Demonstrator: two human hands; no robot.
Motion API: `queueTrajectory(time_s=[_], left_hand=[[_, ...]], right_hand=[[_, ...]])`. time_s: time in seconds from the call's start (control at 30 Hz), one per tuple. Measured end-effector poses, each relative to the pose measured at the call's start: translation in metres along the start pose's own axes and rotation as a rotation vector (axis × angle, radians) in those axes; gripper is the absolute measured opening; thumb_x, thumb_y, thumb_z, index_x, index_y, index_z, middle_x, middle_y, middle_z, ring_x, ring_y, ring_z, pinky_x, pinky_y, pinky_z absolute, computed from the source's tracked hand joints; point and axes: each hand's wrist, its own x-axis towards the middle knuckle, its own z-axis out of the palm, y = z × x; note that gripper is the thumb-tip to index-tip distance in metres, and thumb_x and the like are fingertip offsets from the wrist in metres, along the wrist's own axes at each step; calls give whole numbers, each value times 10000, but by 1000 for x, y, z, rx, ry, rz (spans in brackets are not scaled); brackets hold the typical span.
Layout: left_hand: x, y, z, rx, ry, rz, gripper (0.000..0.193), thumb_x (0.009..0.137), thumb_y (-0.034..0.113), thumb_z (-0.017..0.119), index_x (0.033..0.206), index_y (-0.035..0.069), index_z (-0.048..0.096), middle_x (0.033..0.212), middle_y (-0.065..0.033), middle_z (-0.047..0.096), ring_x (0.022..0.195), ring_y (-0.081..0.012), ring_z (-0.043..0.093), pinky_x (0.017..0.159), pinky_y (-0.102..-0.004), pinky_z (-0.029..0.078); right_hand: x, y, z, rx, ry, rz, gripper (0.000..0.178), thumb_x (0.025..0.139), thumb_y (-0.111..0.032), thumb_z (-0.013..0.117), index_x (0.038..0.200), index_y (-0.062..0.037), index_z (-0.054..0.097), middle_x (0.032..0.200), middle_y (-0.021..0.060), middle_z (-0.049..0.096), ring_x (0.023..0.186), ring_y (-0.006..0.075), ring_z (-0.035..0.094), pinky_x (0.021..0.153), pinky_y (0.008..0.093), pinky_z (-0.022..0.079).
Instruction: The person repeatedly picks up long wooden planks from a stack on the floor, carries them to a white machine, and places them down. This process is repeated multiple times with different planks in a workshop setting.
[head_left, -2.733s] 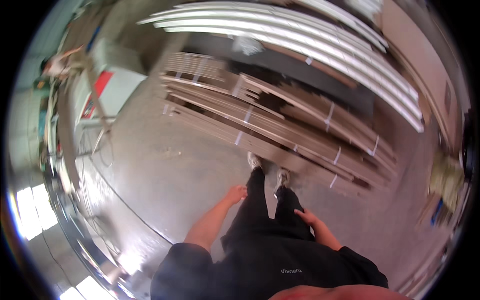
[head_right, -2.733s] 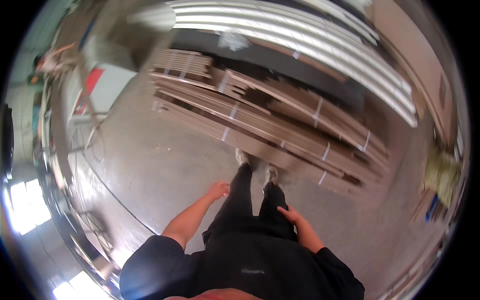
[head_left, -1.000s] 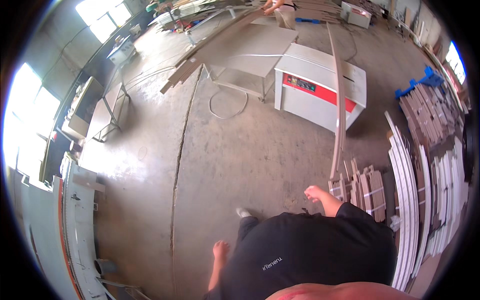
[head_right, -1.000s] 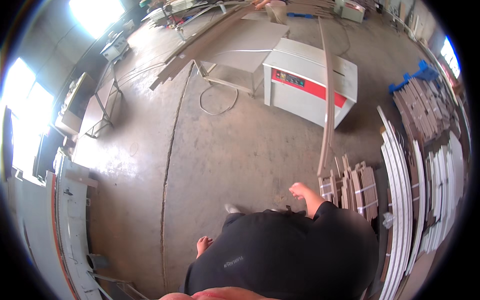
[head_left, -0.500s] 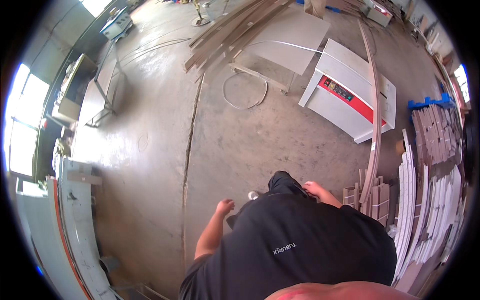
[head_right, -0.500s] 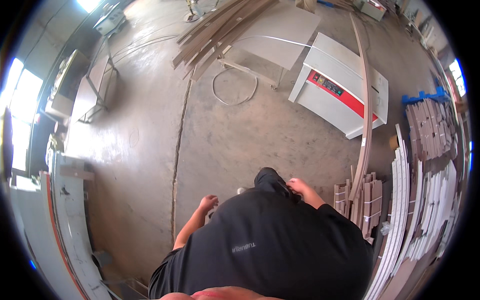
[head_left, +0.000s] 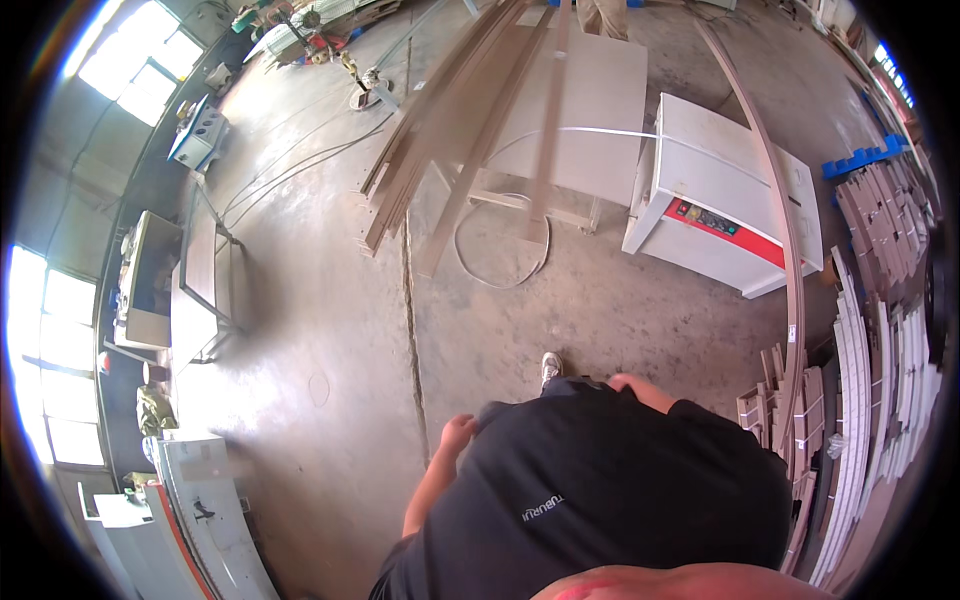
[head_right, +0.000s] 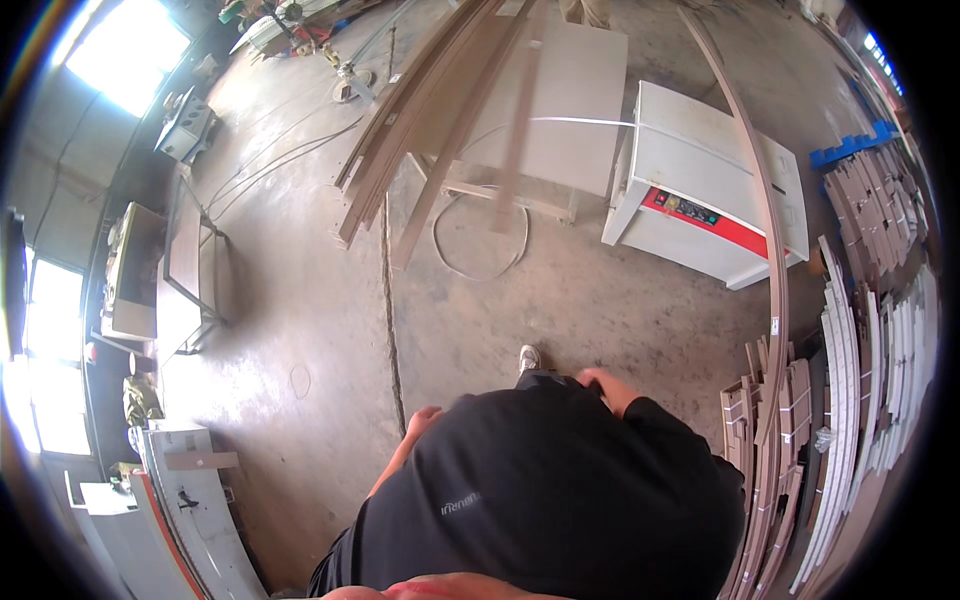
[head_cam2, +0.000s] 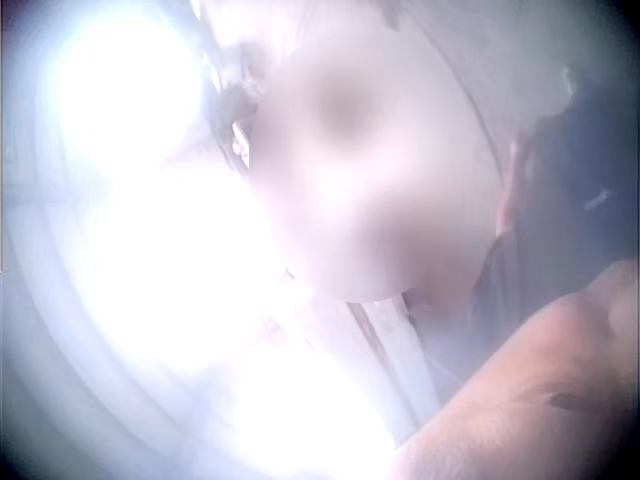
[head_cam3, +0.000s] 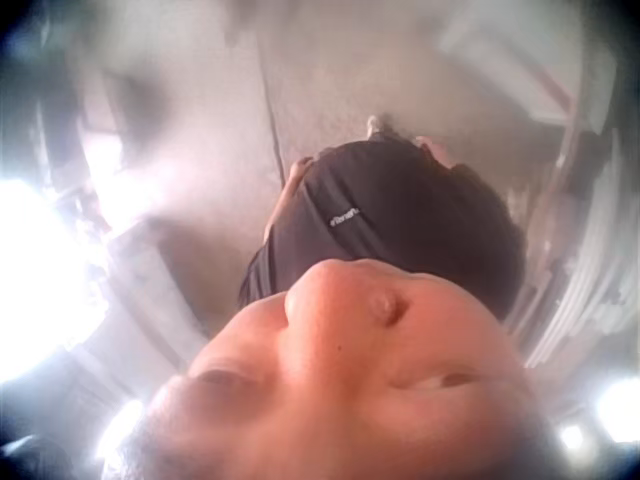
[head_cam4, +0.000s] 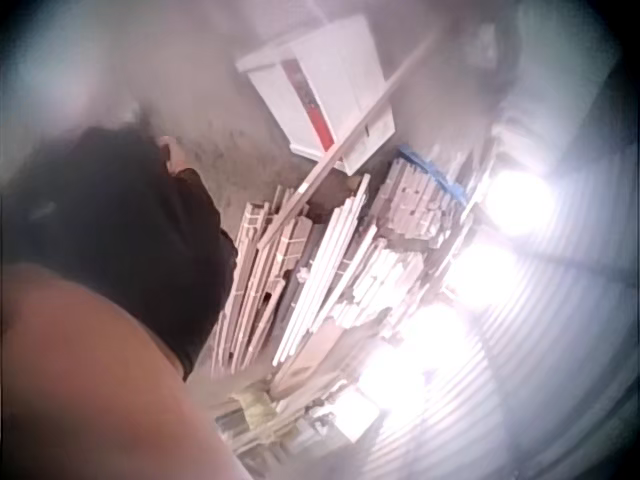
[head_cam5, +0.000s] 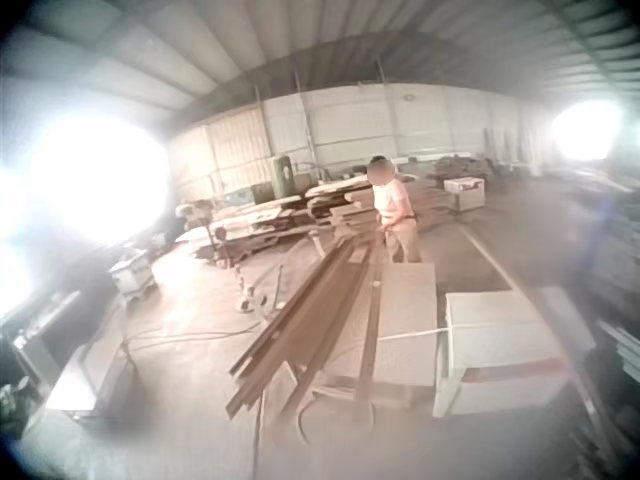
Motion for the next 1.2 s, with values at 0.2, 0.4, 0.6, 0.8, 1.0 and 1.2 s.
queueTrajectory(time_s=[0.2,0.4,0.6,0.8,1.0,1.2], left_hand=[[139,38,-71,-257,-17,-103,340,903,330,645,1063,59,774,831,-86,761,781,-191,714,746,-363,555],[336,85,-203,184,261,236,310,903,360,643,1062,107,724,992,-191,732,939,-391,699,835,-508,545],[517,187,-331,467,498,396,541,850,388,762,1280,87,628,1352,-140,617,1297,-355,539,1087,-428,459],[611,219,-376,676,254,200,627,737,389,844,1216,58,611,1277,-151,593,1257,-351,533,1053,-449,477],[580,224,-340,633,320,496,535,675,279,823,1092,46,583,1186,-148,570,1169,-363,545,1000,-462,503],[524,196,-284,362,178,374,758,719,248,829,1339,18,458,1284,-176,499,1236,-383,553,948,-480,554]], right_hand=[[203,52,21,-95,-31,893,288,953,-321,695,1108,-79,722,904,19,713,787,114,633,683,297,511],[222,84,57,57,390,1013,280,982,-303,653,1170,-101,699,1018,28,729,908,140,678,741,336,536],[99,28,168,-440,204,663,455,924,-465,641,1022,-21,654,945,134,641,822,248,613,687,394,448],[138,34,200,125,561,1453,340,902,-291,691,1128,-40,722,940,119,723,841,200,699,711,343,552],[258,-20,230,-62,806,1223,397,911,-306,687,1173,-9,701,974,119,760,871,197,727,801,343,567],[295,-8,222,-145,667,1158,405,922,-298,698,1182,12,691,988,125,765,865,196,734,805,343,568]])
